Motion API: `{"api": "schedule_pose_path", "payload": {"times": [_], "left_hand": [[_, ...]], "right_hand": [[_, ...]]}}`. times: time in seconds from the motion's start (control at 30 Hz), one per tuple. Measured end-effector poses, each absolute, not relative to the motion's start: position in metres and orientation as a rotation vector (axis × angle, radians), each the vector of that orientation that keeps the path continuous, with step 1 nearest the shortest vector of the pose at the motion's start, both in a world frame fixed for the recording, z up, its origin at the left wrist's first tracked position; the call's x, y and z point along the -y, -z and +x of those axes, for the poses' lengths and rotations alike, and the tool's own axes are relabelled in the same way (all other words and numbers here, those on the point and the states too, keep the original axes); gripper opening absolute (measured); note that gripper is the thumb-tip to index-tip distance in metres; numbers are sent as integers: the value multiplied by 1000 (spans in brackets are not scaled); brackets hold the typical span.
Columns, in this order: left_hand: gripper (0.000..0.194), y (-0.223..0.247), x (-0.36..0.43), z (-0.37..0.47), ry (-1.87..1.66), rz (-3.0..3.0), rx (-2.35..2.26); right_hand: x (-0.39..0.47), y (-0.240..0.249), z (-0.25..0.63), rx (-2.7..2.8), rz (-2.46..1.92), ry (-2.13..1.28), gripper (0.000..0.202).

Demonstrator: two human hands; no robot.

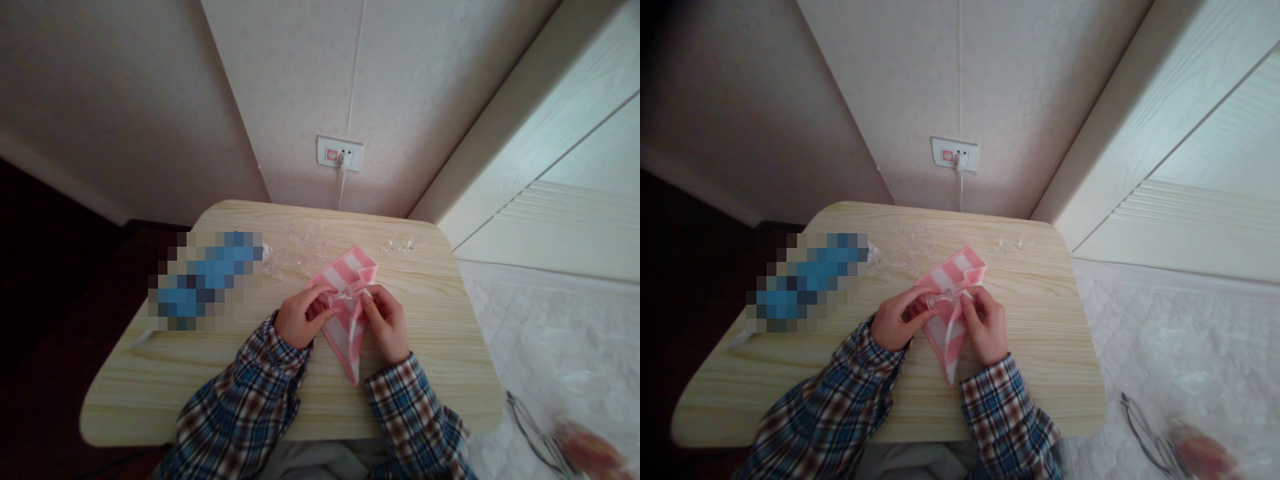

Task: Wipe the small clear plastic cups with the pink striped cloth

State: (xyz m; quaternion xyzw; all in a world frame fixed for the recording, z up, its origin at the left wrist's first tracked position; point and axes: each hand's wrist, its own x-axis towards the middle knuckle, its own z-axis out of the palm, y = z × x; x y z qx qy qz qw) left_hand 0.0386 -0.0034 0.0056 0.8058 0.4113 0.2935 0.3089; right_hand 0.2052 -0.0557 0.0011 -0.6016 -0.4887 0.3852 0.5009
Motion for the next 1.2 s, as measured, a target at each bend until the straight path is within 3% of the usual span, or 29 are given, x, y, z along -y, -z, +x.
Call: {"api": "schedule_pose_path", "payload": {"times": [1.2], "left_hand": [[26, -4, 4, 38, -774, 2105, -1073]], "right_hand": [[56, -3, 204, 1149, -1456, -927, 21]]}}
